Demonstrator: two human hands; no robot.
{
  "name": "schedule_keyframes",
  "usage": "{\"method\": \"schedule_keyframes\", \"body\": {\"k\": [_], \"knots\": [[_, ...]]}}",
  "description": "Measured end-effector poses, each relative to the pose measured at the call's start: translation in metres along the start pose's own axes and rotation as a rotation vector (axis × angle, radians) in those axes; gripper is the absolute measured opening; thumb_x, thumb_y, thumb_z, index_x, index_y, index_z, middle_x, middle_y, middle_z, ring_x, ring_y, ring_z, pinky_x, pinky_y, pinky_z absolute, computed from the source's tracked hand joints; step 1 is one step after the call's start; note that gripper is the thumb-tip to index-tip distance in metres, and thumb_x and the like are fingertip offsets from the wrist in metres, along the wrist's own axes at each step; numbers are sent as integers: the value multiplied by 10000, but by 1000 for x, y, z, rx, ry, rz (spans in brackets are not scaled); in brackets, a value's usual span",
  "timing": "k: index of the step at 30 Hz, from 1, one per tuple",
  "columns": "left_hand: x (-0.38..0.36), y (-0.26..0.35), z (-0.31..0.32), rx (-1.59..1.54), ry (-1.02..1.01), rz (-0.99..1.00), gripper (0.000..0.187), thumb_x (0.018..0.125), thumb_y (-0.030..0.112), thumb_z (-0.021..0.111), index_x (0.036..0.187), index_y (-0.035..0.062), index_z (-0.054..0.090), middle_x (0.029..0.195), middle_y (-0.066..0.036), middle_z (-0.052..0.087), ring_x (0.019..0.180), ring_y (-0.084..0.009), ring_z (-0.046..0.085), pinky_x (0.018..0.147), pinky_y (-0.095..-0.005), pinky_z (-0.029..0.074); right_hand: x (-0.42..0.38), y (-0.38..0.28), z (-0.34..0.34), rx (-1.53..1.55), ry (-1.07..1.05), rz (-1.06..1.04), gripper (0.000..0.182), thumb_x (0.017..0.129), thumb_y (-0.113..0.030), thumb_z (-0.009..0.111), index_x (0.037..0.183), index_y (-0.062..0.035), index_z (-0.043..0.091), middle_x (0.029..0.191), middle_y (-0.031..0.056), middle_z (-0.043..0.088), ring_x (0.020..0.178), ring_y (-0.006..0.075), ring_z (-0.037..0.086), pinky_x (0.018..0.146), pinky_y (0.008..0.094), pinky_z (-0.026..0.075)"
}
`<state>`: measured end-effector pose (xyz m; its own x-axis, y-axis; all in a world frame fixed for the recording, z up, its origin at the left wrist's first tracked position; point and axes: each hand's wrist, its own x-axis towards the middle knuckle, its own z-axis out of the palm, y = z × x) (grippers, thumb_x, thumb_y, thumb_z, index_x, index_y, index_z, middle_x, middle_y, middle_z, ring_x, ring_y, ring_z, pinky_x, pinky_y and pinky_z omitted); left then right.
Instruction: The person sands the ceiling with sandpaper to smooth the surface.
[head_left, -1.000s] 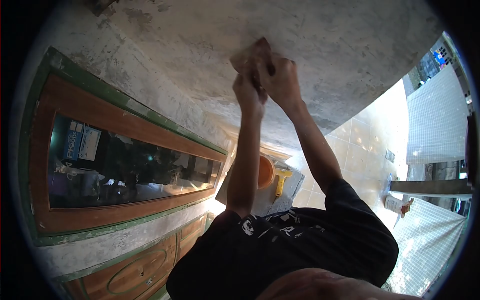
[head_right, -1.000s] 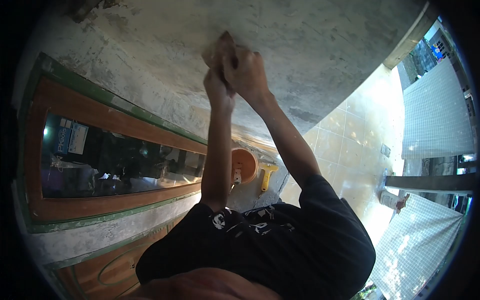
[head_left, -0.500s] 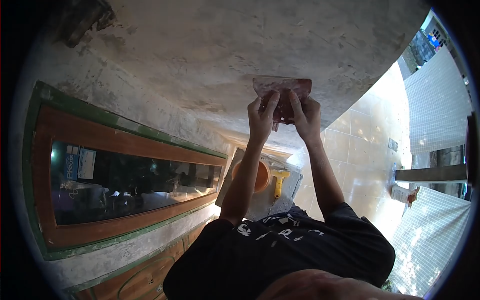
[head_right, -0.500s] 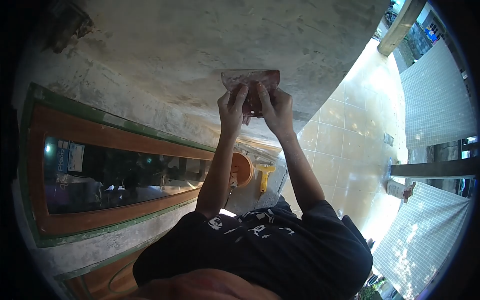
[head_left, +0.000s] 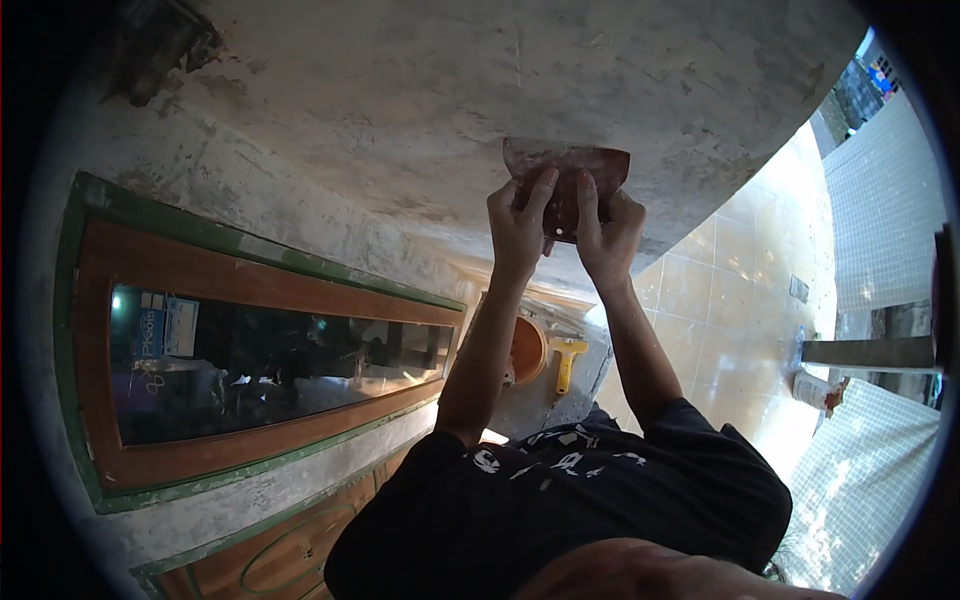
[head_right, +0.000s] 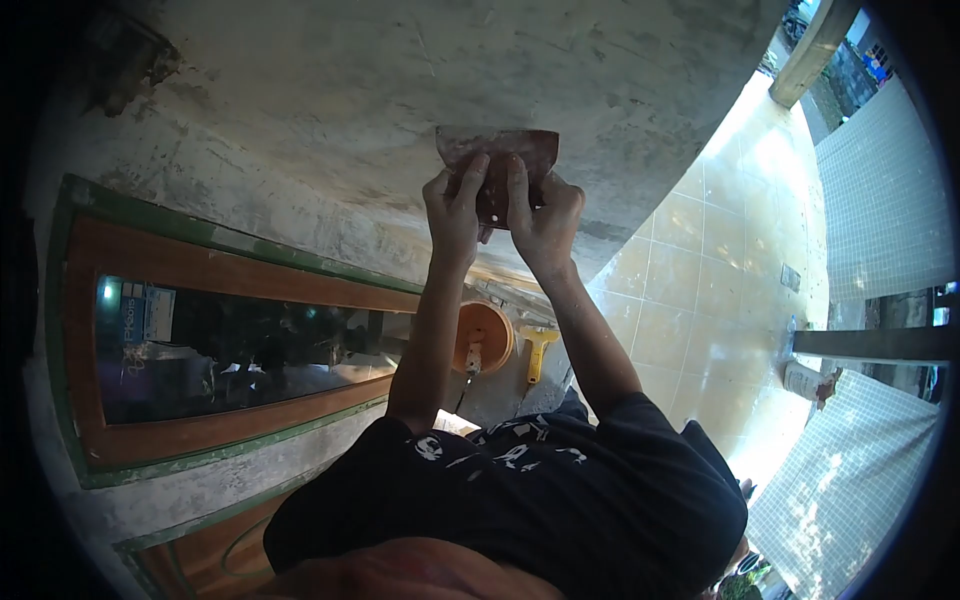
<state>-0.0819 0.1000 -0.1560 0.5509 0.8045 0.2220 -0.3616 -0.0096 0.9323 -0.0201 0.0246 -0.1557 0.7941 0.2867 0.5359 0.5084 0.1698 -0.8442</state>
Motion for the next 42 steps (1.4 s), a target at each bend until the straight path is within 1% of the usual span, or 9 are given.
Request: {"method": "schedule_keyframes", "body": {"k": [3,11,13,15,19,22,33,39,42], "knots": [[10,15,-2,41,39,-70,253,886,201,628,741,-3,590,540,-5,528,354,-48,405,295,-224,255,5,0,5,-1,-13,-10,337,866,-151,615,599,47,560,441,115,510,379,87,443,371,281,310],[13,29,2,11,43,-17,286,887,253,629,756,-1,605,532,3,523,370,-42,413,299,-221,250,14,-21,7,111,19,-15,339,870,-165,618,623,58,558,447,123,504,417,68,438,383,293,324],[22,40,7,13,56,-25,294,885,261,630,744,6,599,530,2,520,365,-44,408,297,-223,249,31,-30,9,40,-62,-55,344,863,-165,625,616,63,554,454,143,507,412,82,454,385,306,333],[28,46,11,-44,117,97,306,883,270,631,725,13,586,531,-3,519,364,-47,412,296,-222,256,36,-33,15,24,-35,-94,343,850,-159,637,604,63,550,455,153,506,395,100,453,383,315,336],[25,51,2,29,95,-35,303,871,268,644,725,9,590,532,-14,521,367,-58,428,294,-228,270,36,-38,17,35,-28,-105,339,837,-150,645,594,65,545,446,158,496,375,117,445,379,321,332],[32,75,7,-56,97,-5,322,862,277,651,698,8,584,521,-13,513,357,-62,420,291,-233,272,46,-46,24,7,-32,-106,338,837,-153,640,599,69,550,442,153,493,379,119,452,382,319,336],[31,82,6,-37,74,39,334,865,280,645,685,6,583,519,-5,506,365,-61,418,294,-244,267,46,-60,27,62,-9,-75,372,854,-186,619,596,73,552,436,124,489,409,100,453,393,310,342],[35,83,7,24,83,56,309,876,257,631,690,15,584,516,9,493,378,-56,419,302,-232,264,47,-58,28,77,76,-172,374,840,-180,626,575,72,545,433,148,489,365,147,452,382,335,345],[45,102,12,-35,96,74,312,876,263,632,689,18,585,515,13,490,377,-56,416,304,-232,265,66,-84,33,-33,-12,-179,379,867,-214,619,626,76,581,460,98,531,432,85,475,408,300,368]]}}
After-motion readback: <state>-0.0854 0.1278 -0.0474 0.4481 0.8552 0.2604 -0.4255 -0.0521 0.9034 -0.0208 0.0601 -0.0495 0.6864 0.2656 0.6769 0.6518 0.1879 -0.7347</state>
